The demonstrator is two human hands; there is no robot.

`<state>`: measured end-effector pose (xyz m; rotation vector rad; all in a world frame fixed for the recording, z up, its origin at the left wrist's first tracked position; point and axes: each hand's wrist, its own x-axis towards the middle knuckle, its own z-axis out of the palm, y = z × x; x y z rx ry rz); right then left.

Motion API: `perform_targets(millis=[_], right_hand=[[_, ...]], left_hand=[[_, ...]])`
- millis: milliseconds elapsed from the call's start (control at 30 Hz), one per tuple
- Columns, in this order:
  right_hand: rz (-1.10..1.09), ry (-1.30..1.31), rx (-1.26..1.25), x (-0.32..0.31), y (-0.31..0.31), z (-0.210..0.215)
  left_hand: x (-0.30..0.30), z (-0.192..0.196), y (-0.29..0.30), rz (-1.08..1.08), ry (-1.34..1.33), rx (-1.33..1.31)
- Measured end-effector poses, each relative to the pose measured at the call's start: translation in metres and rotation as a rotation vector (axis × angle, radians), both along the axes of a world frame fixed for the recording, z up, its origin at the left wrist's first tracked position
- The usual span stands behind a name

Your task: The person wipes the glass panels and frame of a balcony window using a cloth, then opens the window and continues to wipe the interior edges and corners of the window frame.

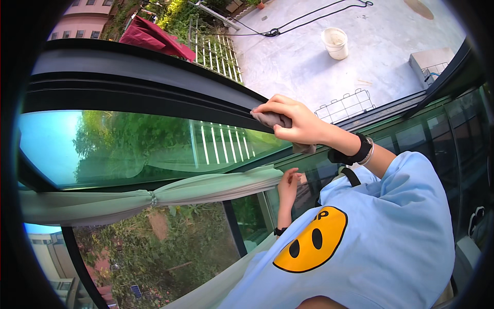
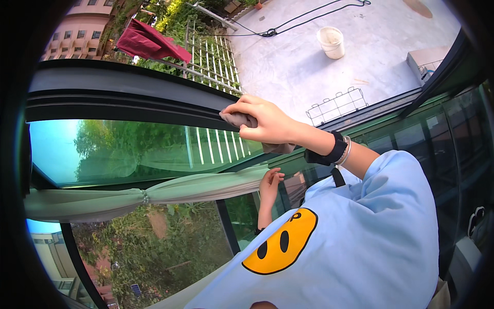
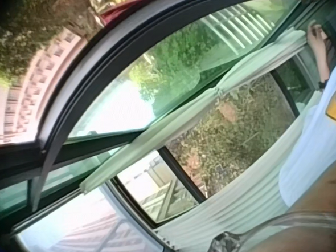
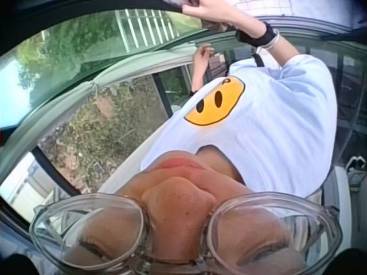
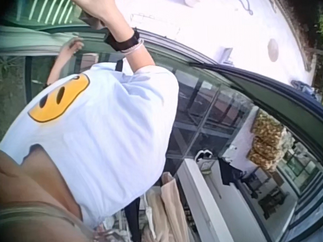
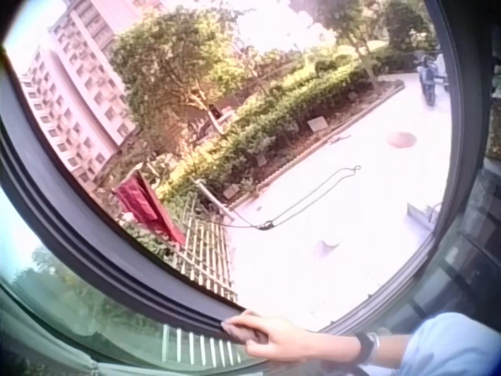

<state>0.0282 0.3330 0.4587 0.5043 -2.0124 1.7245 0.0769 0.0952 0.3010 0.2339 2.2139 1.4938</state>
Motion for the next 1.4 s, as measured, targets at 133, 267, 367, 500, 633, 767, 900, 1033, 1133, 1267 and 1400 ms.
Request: perform_targets(millis=[133, 267, 367, 500, 633, 767, 900, 1033, 1133, 1267, 1400], right_hand=[[0.024, -0.103, 0.048, 0.001, 0.001, -0.007], [-0.003, -0.098, 0.101, -0.002, -0.002, -0.014], [-0.031, -0.150, 0.109, -0.003, -0.004, -0.026], [-0.096, -0.113, 0.074, -0.003, -0.014, -0.043], [-0.091, -0.220, 0.036, 0.001, -0.015, -0.060], [0.029, -0.312, 0.004, -0.002, -0.007, -0.095], [0.075, -0.335, -0.060, -0.002, -0.004, -0.117], [0.124, -0.382, -0.075, -0.002, 0.001, -0.130], [0.149, -0.388, -0.070, -0.004, 0.001, -0.139], [0.098, -0.406, -0.054, -0.001, 0.004, -0.167], [0.095, -0.462, -0.069, 0.000, 0.004, -0.196]], left_hand=[[0.004, 0.000, 0.004, -0.028, -0.001, -0.034], [0.000, 0.001, 0.016, -0.049, -0.037, -0.041], [-0.002, 0.007, 0.033, -0.084, -0.017, -0.046], [-0.002, 0.004, 0.054, -0.076, -0.062, -0.039], [0.001, -0.004, 0.069, -0.092, -0.037, -0.109], [0.005, -0.011, 0.081, -0.059, 0.008, -0.155], [0.004, -0.025, 0.083, 0.002, -0.055, -0.167], [-0.006, -0.039, 0.087, 0.011, 0.014, -0.350], [-0.012, -0.055, 0.087, 0.054, 0.072, -0.197], [-0.013, -0.062, 0.098, 0.123, 0.020, -0.217], [-0.017, -0.066, 0.114, 0.103, -0.008, -0.286]])
